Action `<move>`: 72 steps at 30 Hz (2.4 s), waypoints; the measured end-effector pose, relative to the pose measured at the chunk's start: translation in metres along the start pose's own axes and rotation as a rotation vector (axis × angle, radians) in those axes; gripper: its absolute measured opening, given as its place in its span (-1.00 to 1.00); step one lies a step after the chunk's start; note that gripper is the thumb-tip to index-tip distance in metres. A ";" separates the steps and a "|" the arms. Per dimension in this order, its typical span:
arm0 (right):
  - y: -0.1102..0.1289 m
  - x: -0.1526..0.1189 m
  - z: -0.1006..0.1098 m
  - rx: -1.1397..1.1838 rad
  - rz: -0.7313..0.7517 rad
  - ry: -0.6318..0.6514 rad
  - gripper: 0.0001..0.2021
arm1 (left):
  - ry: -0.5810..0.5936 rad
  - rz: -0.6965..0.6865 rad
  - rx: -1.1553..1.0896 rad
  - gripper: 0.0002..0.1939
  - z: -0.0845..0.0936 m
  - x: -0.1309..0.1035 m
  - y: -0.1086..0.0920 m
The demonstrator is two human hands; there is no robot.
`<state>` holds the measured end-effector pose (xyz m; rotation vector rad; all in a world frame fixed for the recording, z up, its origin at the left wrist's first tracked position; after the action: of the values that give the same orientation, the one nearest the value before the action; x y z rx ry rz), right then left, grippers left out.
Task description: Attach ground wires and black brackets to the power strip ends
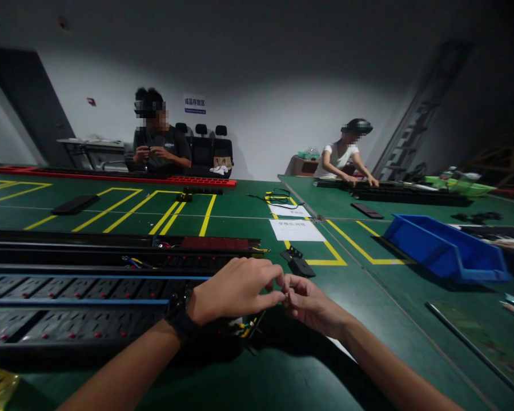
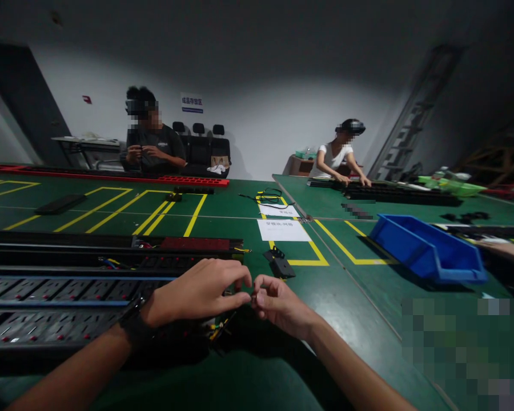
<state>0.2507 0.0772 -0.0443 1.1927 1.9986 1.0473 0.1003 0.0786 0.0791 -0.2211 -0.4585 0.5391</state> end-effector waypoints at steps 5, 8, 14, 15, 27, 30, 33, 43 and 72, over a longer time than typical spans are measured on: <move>-0.013 0.002 -0.002 0.019 -0.034 0.012 -0.65 | 0.036 -0.026 0.029 -0.95 -0.011 -0.001 0.004; -0.017 0.004 -0.001 0.027 -0.030 0.002 -0.62 | 0.043 -0.020 0.034 -0.94 -0.013 -0.001 0.001; -0.023 0.007 0.002 0.002 -0.035 -0.016 -0.59 | 0.081 -0.033 0.057 -0.83 -0.013 -0.002 -0.003; -0.024 0.007 0.002 0.001 -0.031 -0.018 -0.59 | 0.082 -0.031 0.058 -0.83 -0.013 -0.002 -0.002; -0.020 0.007 -0.002 0.040 -0.068 -0.044 -0.61 | 0.069 0.016 0.030 -0.95 -0.015 0.001 0.008; -0.022 0.007 0.000 0.080 -0.115 -0.083 -0.62 | -0.007 0.079 0.092 -0.95 -0.003 0.002 0.030; -0.022 0.009 0.002 0.096 -0.132 -0.114 -0.65 | -0.045 0.276 0.203 -0.90 0.007 0.000 0.067; -0.022 0.011 0.002 0.091 -0.140 -0.100 -0.66 | -0.030 0.426 0.342 -0.79 -0.001 -0.009 0.105; -0.025 0.012 0.004 0.100 -0.145 -0.095 -0.71 | 0.017 0.469 0.316 -0.75 -0.008 -0.015 0.119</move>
<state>0.2375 0.0819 -0.0685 1.1079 2.0495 0.8127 0.0405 0.1694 0.0290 -0.0262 -0.2971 1.0576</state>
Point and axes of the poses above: each hand's wrist, its own x-axis towards the middle knuckle, its own z-axis out of the back of the hand, y = z × x, the point moved 6 cm from there along x, towards the middle knuckle, and after that the axes turned 9 degrees about -y, right-handed, at the moved point
